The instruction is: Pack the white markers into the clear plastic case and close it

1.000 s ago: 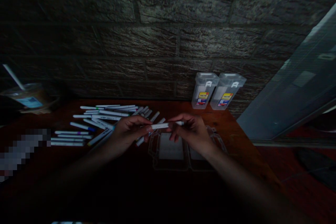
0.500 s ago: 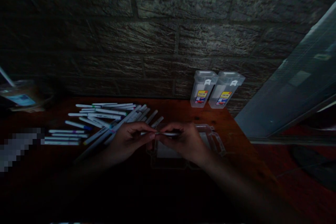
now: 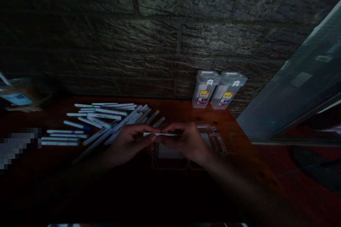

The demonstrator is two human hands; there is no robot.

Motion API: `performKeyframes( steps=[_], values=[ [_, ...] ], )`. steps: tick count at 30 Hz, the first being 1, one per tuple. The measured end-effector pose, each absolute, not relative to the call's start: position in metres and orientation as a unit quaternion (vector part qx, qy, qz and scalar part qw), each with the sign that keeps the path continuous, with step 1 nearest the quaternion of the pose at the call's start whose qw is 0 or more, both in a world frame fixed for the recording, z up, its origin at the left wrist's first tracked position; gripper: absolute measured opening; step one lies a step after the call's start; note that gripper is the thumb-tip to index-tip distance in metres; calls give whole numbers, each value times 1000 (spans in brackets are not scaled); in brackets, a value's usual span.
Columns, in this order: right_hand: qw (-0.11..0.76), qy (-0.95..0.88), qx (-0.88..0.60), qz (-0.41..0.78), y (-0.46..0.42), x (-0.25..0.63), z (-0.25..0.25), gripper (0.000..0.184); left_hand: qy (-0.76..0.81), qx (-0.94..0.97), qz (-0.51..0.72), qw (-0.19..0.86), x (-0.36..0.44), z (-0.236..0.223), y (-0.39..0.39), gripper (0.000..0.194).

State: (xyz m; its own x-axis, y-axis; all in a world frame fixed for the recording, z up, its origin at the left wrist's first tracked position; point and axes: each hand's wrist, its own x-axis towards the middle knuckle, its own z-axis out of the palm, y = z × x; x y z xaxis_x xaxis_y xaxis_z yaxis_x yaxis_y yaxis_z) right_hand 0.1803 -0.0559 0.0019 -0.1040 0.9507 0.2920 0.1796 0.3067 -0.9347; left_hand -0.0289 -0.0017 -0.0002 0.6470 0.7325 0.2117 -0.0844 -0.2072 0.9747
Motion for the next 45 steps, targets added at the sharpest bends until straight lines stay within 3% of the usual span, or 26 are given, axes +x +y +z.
performKeyframes(
  steps=[10,13,16,20,23,30,45],
  values=[
    [497,-638,-437,393,-56,180,5,2,213,691,342,600,-30,-1,-2,15],
    [489,-642,-439,395,-55,180,6,7,219,689,341,601,-30,-2,-2,14],
    [495,-643,-433,392,-55,181,5,2,216,695,338,597,-31,-3,-2,20],
    [488,-665,-449,343,-58,181,4,15,209,721,320,579,-32,-1,-4,28],
    [475,-680,-454,325,-60,180,5,11,201,731,316,570,-33,0,-5,29],
    [488,-637,-430,414,-57,180,4,4,210,686,340,608,-30,-3,-1,21],
    [532,-532,-450,481,-52,185,18,14,247,616,402,631,-32,4,10,18]
  ],
)
